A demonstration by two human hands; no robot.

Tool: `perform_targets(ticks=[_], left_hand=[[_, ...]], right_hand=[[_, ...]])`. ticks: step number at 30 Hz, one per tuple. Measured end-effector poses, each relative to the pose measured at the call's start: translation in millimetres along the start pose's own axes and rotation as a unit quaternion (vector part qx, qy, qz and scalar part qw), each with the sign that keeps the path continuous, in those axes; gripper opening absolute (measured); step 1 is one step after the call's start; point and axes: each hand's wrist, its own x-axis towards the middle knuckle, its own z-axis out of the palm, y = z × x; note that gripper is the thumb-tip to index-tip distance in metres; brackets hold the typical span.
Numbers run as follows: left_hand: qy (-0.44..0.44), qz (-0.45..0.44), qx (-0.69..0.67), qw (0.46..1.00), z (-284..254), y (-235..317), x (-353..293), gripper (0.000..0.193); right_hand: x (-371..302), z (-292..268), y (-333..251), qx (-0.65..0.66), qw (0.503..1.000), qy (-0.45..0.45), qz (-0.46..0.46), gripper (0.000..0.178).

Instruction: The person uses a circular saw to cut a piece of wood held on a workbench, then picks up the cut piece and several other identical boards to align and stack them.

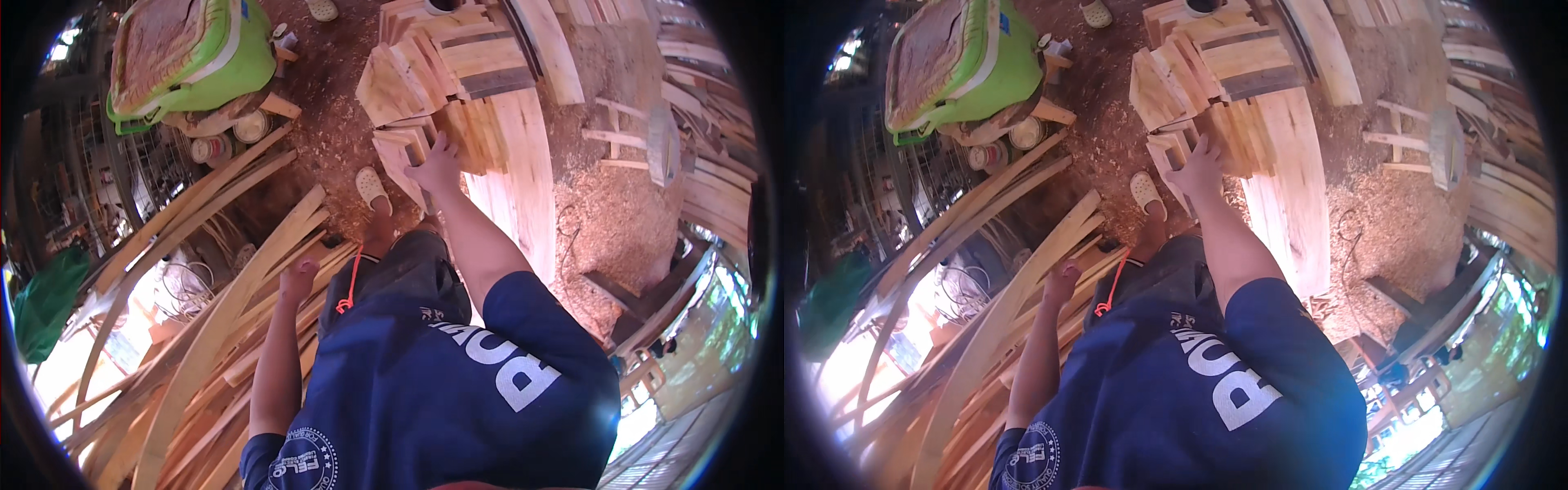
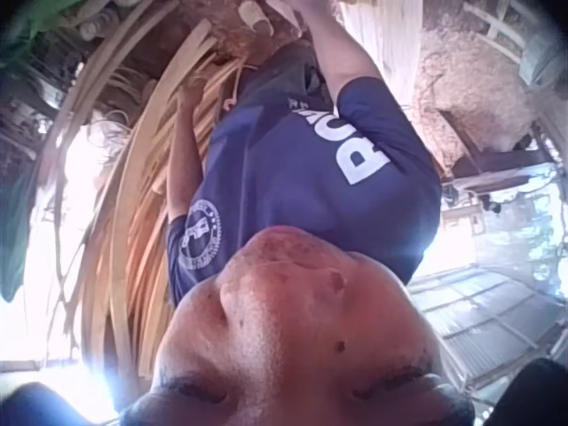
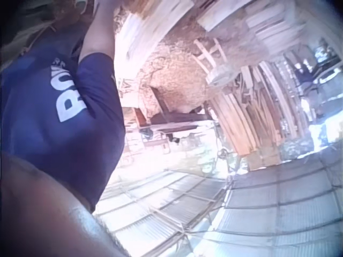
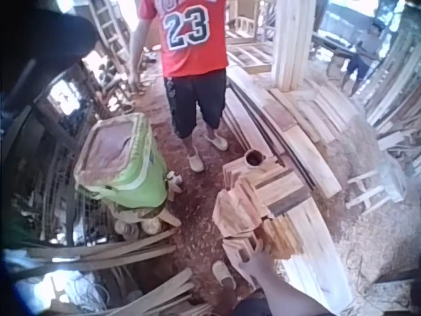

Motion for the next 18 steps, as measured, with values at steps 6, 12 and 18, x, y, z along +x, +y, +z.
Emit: perform_targets(ticks=[6,12,18], left_hand=[[-0.02,-0.069,0.029,0.997,25,-35,-15,0.045],[-0.012,-0.042,-0.039,0.998,46,-36,-9,0.041],[-0.039,-0.068,-0.062,0.995,59,-36,28,0.035]], right_hand=[[-5,22,-33,0.002,0.997,-0.018,0.075,0.127],[3,16,-29,0.005,0.999,-0.037,0.037,0.112],[0,16,-29,-0.003,0.999,-0.044,0.016,0.105]])
